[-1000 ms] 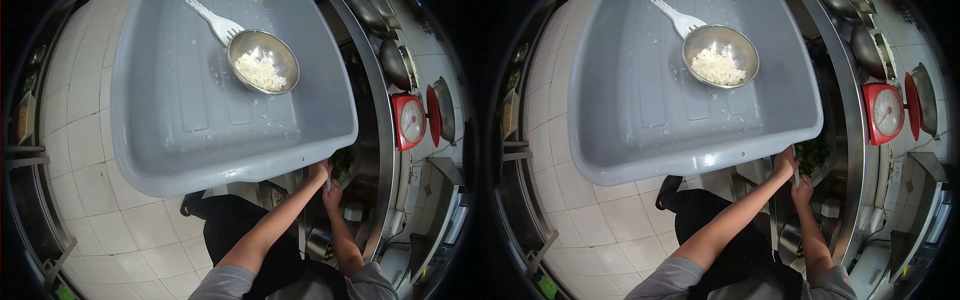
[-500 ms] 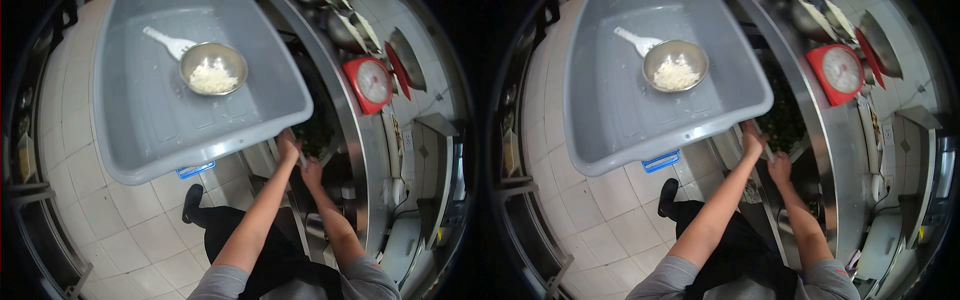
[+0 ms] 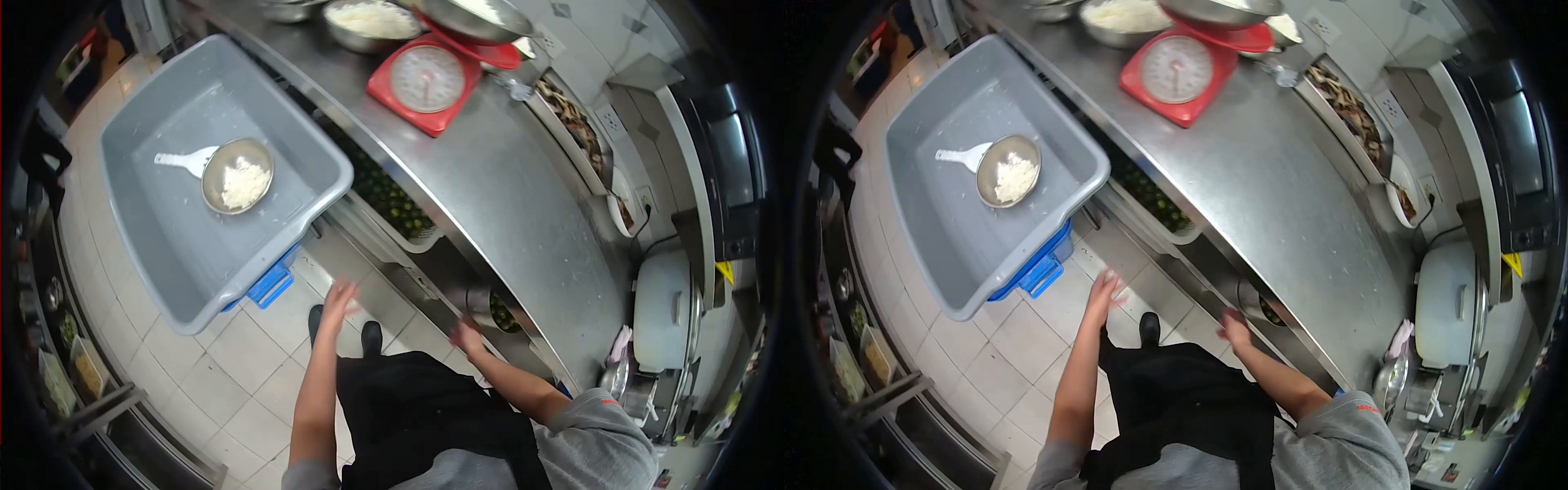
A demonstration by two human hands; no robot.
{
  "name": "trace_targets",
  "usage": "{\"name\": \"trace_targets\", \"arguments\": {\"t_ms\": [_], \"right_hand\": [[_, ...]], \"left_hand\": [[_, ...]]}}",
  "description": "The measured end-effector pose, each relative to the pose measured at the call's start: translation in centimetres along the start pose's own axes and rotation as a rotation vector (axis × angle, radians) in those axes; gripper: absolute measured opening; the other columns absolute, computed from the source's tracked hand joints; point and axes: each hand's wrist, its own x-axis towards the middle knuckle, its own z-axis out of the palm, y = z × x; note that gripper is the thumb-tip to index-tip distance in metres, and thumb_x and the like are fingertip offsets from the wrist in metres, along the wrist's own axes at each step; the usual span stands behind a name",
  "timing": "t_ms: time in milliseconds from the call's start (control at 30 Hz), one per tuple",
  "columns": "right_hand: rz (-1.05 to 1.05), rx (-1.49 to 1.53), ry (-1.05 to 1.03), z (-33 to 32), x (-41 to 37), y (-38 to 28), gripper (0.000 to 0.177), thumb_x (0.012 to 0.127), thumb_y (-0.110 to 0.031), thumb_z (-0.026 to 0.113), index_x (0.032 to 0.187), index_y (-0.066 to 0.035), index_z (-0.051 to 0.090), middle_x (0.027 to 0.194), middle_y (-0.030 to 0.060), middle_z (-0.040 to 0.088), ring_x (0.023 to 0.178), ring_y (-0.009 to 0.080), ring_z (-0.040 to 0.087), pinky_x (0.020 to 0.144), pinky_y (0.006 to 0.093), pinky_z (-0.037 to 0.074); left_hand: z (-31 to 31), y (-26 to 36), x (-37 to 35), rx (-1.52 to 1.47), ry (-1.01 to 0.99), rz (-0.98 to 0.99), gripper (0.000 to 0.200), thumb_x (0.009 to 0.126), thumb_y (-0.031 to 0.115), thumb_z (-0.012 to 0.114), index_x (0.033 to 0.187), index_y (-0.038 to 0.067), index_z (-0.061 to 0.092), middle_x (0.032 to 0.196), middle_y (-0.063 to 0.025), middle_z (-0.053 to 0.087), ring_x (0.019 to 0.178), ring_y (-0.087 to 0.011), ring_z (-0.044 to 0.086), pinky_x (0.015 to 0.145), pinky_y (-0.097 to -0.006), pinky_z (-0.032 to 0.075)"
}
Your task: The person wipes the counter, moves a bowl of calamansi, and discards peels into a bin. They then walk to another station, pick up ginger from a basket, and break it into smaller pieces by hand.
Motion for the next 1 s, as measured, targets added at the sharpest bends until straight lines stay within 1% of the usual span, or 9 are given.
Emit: {"name": "trace_targets", "arguments": {"t_ms": [67, 100, 233, 467, 633, 867, 900, 933, 1000], "right_hand": [[0.343, 0.818, 0.119, -6.9, 5.3, 8.1, 0.046, 0.086, -0.043, 0.041, 0.11, -0.004, 0.046, 0.094, 0.0157, 0.056, 0.08, 0.0275, 0.058, 0.069, 0.0409, 0.051], [-0.045, 0.944, 0.304, -7.3, 4.3, 7.7, 0.048, 0.086, -0.041, 0.042, 0.112, -0.001, 0.046, 0.098, 0.0158, 0.055, 0.084, 0.0312, 0.057, 0.074, 0.0431, 0.051], [-0.293, 0.972, 0.06, -11.2, 6.7, 7.5, 0.043, 0.088, -0.035, 0.041, 0.111, 0.002, 0.045, 0.111, 0.018, 0.051, 0.093, 0.0311, 0.056, 0.076, 0.0424, 0.051], [-0.334, 1.213, 0.048, -5.6, 8.5, 0.6, 0.044, 0.088, -0.034, 0.041, 0.111, 0.003, 0.045, 0.109, 0.018, 0.053, 0.09, 0.0308, 0.057, 0.074, 0.0408, 0.051], [-0.309, 1.279, 0.007, -0.3, 8.5, -6.8, 0.044, 0.088, -0.034, 0.041, 0.111, 0.003, 0.045, 0.107, 0.0179, 0.054, 0.088, 0.0305, 0.058, 0.073, 0.0396, 0.051], [-0.075, 0.749, -0.077, 2.6, 3.7, -5.9, 0.044, 0.088, -0.033, 0.04, 0.111, 0.004, 0.045, 0.105, 0.0179, 0.055, 0.085, 0.0302, 0.059, 0.072, 0.038, 0.052], [-0.215, 0.706, 0.096, 1.4, -2.4, -6.1, 0.041, 0.088, -0.033, 0.042, 0.109, 0.001, 0.049, 0.093, 0.0157, 0.061, 0.074, 0.0276, 0.062, 0.063, 0.0333, 0.051], [-0.287, 0.226, -0.057, -0.8, -4.3, -3.4, 0.037, 0.086, -0.031, 0.046, 0.11, -0.003, 0.049, 0.076, 0.0097, 0.063, 0.063, 0.0205, 0.061, 0.053, 0.0299, 0.048], [-0.5, 0.184, -0.319, -4.7, -10.1, 2.2, 0.024, 0.083, -0.029, 0.052, 0.088, -0.006, 0.048, 0.065, 0.0038, 0.051, 0.056, 0.0105, 0.051, 0.043, 0.0266, 0.041]], "left_hand": [[-5.7, -7.1, -5.7, -0.145, 0.216, -0.136, 0.056, 0.082, 0.026, 0.056, 0.129, 0.007, 0.031, 0.117, -0.011, 0.046, 0.102, -0.0216, 0.05, 0.075, -0.0381, 0.047], [-7.4, -9.8, -9.3, -0.194, 0.402, -0.145, 0.055, 0.082, 0.024, 0.055, 0.127, 0.007, 0.031, 0.114, -0.0123, 0.047, 0.1, -0.0227, 0.051, 0.072, -0.0373, 0.048], [-16.7, -19.8, -22.3, -0.152, 0.636, -0.446, 0.05, 0.081, 0.024, 0.054, 0.124, 0.009, 0.033, 0.102, -0.0093, 0.053, 0.079, -0.0239, 0.055, 0.059, -0.0396, 0.051], [-17.9, -15.2, -29.2, 0.443, 0.569, -0.713, 0.067, 0.077, 0.011, 0.058, 0.131, 0.008, 0.019, 0.106, -0.0175, 0.049, 0.089, -0.0303, 0.054, 0.061, -0.0436, 0.05], [-15.9, -8.0, -23.9, 0.467, 0.445, -0.393, 0.059, 0.081, 0.013, 0.053, 0.131, 0.01, 0.021, 0.109, -0.0125, 0.047, 0.089, -0.0244, 0.055, 0.064, -0.0378, 0.051], [-10.5, -3.9, -20.2, 0.567, 0.281, -0.228, 0.056, 0.081, 0.014, 0.054, 0.13, 0.012, 0.025, 0.106, -0.01, 0.047, 0.089, -0.0228, 0.055, 0.064, -0.0352, 0.05], [-9.6, -3.8, -19.8, 0.596, 0.238, -0.251, 0.055, 0.081, 0.014, 0.054, 0.129, 0.012, 0.026, 0.106, -0.0098, 0.047, 0.089, -0.0227, 0.055, 0.064, -0.0353, 0.05], [-8.5, -3.8, -19.3, 0.624, 0.198, -0.271, 0.055, 0.081, 0.014, 0.054, 0.128, 0.012, 0.027, 0.107, -0.0095, 0.047, 0.089, -0.0227, 0.055, 0.064, -0.0354, 0.05], [-5.3, -3.1, -18.8, 0.674, 0.102, -0.257, 0.051, 0.082, 0.015, 0.054, 0.127, 0.011, 0.03, 0.107, -0.0092, 0.048, 0.089, -0.0223, 0.055, 0.065, -0.0359, 0.05]]}}
